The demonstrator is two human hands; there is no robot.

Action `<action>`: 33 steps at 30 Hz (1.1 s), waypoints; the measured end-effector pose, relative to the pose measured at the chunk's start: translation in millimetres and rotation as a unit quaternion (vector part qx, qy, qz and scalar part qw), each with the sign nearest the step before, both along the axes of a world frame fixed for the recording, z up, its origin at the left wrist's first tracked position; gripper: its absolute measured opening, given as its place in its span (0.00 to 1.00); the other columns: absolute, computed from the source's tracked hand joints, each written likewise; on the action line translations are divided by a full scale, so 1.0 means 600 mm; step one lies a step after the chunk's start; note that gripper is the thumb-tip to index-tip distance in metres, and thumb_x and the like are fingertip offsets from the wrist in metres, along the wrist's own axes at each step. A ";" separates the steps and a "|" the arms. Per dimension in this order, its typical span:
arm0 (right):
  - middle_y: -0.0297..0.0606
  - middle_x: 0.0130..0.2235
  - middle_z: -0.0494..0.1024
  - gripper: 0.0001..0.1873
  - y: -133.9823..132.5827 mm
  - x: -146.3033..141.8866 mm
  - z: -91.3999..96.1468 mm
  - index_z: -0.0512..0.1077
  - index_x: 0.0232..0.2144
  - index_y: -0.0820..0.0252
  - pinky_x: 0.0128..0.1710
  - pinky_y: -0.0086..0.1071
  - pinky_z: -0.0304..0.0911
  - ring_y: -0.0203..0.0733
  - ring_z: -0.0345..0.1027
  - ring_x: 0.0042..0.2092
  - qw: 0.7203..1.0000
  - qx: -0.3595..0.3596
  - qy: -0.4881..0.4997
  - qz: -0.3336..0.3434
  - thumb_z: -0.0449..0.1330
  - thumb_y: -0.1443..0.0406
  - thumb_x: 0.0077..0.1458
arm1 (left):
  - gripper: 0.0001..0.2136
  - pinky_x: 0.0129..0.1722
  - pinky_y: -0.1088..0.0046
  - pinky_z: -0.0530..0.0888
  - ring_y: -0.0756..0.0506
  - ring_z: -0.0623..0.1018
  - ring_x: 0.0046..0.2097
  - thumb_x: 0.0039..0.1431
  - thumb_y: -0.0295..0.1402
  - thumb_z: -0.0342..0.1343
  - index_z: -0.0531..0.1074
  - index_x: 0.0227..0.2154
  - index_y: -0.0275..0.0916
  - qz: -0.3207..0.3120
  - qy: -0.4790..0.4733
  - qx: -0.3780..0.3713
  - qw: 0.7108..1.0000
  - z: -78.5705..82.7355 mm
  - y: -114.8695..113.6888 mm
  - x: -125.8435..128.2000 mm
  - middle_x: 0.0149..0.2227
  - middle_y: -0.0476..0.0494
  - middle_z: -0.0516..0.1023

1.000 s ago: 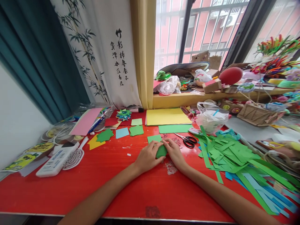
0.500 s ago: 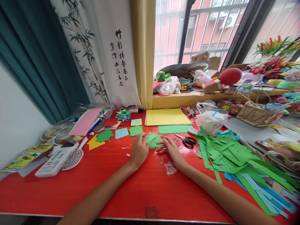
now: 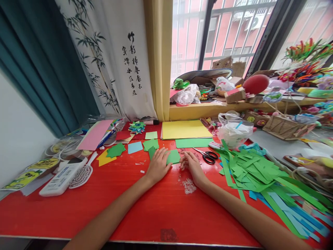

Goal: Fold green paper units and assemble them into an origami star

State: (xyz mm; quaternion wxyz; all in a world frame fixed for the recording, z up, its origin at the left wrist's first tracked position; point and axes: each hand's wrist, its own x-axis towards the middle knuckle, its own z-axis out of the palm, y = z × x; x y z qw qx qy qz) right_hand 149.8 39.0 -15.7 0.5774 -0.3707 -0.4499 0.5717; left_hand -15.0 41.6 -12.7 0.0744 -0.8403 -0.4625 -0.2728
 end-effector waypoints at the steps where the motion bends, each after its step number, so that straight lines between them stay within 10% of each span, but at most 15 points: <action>1: 0.28 0.23 0.66 0.12 0.000 0.000 0.001 0.64 0.33 0.59 0.18 0.24 0.58 0.30 0.60 0.19 1.000 0.002 0.002 -0.001 0.52 0.56 0.52 | 0.19 0.56 0.59 0.54 0.42 0.62 0.55 0.55 0.37 0.48 0.61 0.49 0.36 -0.003 0.019 -0.010 1.000 -0.004 0.002 0.000 0.51 0.39 0.66; 13: 0.29 0.20 0.67 0.11 0.006 0.008 -0.001 0.65 0.28 0.60 0.17 0.23 0.55 0.29 0.59 0.18 0.998 -0.002 0.058 -0.030 0.53 0.58 0.51 | 0.11 0.49 0.64 0.65 0.45 0.73 0.42 0.60 0.34 0.44 0.69 0.39 0.38 -0.004 -0.014 -0.018 1.000 -0.011 0.007 -0.005 0.37 0.44 0.76; 19: 0.35 0.18 0.70 0.22 -0.002 0.000 0.010 0.66 0.23 0.63 0.16 0.26 0.58 0.34 0.63 0.17 0.991 -0.053 -0.028 0.115 0.47 0.50 0.53 | 0.07 0.46 0.67 0.67 0.48 0.72 0.40 0.59 0.30 0.45 0.68 0.36 0.39 0.010 -0.123 0.072 0.990 0.003 -0.004 -0.008 0.34 0.47 0.75; 24: 0.37 0.25 0.74 0.19 0.000 -0.002 0.007 0.66 0.28 0.62 0.18 0.27 0.61 0.36 0.67 0.21 0.993 -0.060 -0.015 0.099 0.49 0.51 0.52 | 0.05 0.46 0.66 0.65 0.48 0.70 0.41 0.57 0.26 0.47 0.67 0.32 0.38 -0.065 -0.072 0.119 0.988 0.013 -0.015 -0.005 0.34 0.48 0.74; 33: 0.35 0.35 0.74 0.11 0.009 0.003 -0.009 0.69 0.35 0.59 0.23 0.28 0.64 0.39 0.69 0.32 0.999 -0.017 0.010 0.049 0.56 0.63 0.46 | 0.04 0.49 0.65 0.63 0.45 0.64 0.51 0.57 0.31 0.47 0.65 0.30 0.38 -0.115 -0.098 0.011 0.988 0.019 -0.016 0.004 0.46 0.42 0.66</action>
